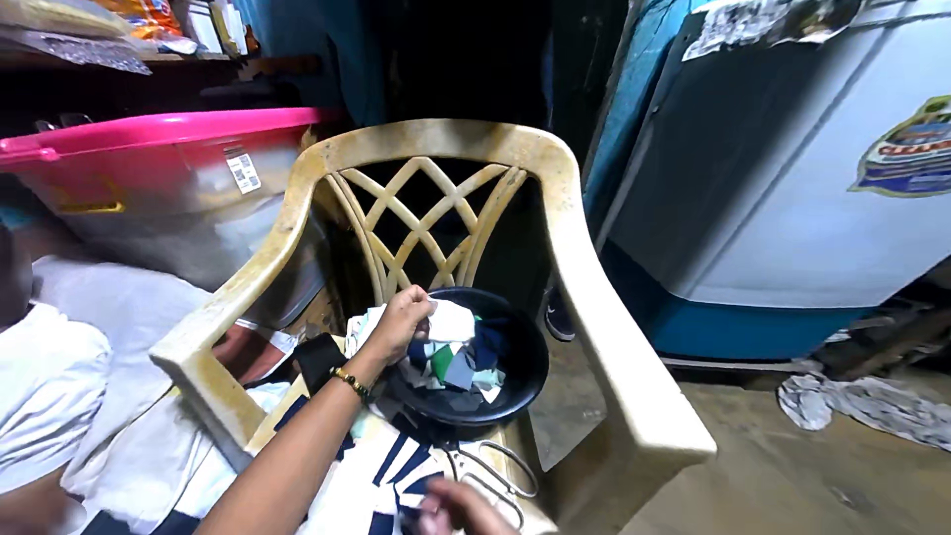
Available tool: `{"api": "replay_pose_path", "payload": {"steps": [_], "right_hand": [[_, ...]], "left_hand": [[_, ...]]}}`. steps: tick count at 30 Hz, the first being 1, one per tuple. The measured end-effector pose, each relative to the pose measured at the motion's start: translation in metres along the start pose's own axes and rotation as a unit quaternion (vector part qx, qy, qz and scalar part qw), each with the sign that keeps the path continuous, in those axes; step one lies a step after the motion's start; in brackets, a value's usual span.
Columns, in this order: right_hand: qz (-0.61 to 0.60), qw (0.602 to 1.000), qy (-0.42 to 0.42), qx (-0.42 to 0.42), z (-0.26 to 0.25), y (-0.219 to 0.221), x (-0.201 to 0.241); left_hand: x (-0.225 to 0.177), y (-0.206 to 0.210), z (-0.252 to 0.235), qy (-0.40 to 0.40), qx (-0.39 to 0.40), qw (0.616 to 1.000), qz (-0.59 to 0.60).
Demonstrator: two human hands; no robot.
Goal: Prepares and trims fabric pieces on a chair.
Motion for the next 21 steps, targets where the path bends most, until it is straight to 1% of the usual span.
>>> {"api": "replay_pose_path", "payload": {"steps": [1,2,3,5,6,9,10,12,15,17,21], "right_hand": [[-0.030,0.998,0.013,-0.058,-0.001,0.001,0.001],[-0.060,0.993,0.022,-0.099,-0.002,0.001,0.001],[-0.088,0.989,0.029,-0.119,-0.003,0.001,0.002],[-0.131,0.983,0.041,-0.124,-0.005,0.003,0.000],[-0.152,0.980,0.047,-0.122,-0.004,0.005,-0.001],[-0.185,0.970,0.078,-0.135,-0.001,0.018,-0.009],[-0.173,0.971,0.088,-0.141,0.001,0.023,-0.012],[-0.149,0.974,0.102,-0.135,0.003,0.031,-0.019],[-0.134,0.978,0.121,-0.108,0.006,0.040,-0.025],[-0.119,0.982,0.115,-0.093,0.009,0.045,-0.029],[-0.116,0.985,0.100,-0.082,0.011,0.049,-0.035]], "left_hand": [[-0.004,0.000,0.024,-0.001,0.016,1.000,0.005],[-0.005,-0.002,0.047,0.004,0.036,0.999,0.000],[-0.004,-0.004,0.070,0.011,0.058,0.998,-0.006],[0.003,-0.008,0.113,0.024,0.091,0.996,-0.005],[0.008,-0.010,0.133,0.034,0.094,0.995,-0.005],[0.027,-0.017,0.178,0.073,0.056,0.996,0.001],[0.032,-0.020,0.188,0.073,0.031,0.997,0.004],[0.041,-0.027,0.202,0.034,-0.009,0.999,0.037],[0.053,-0.039,0.219,-0.025,0.004,0.994,0.102],[0.060,-0.043,0.228,-0.023,0.021,0.990,0.135],[0.064,-0.049,0.240,-0.007,0.017,0.998,0.066]]}}
Point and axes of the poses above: each hand's wrist, its own z-axis away from the middle knuckle, its own y-axis out of the palm, x = y × z, the point moved 1 cm from there along -z, towards the middle knuckle, and after that the axes turned 2 degrees about -z, right-handed, at the moved point
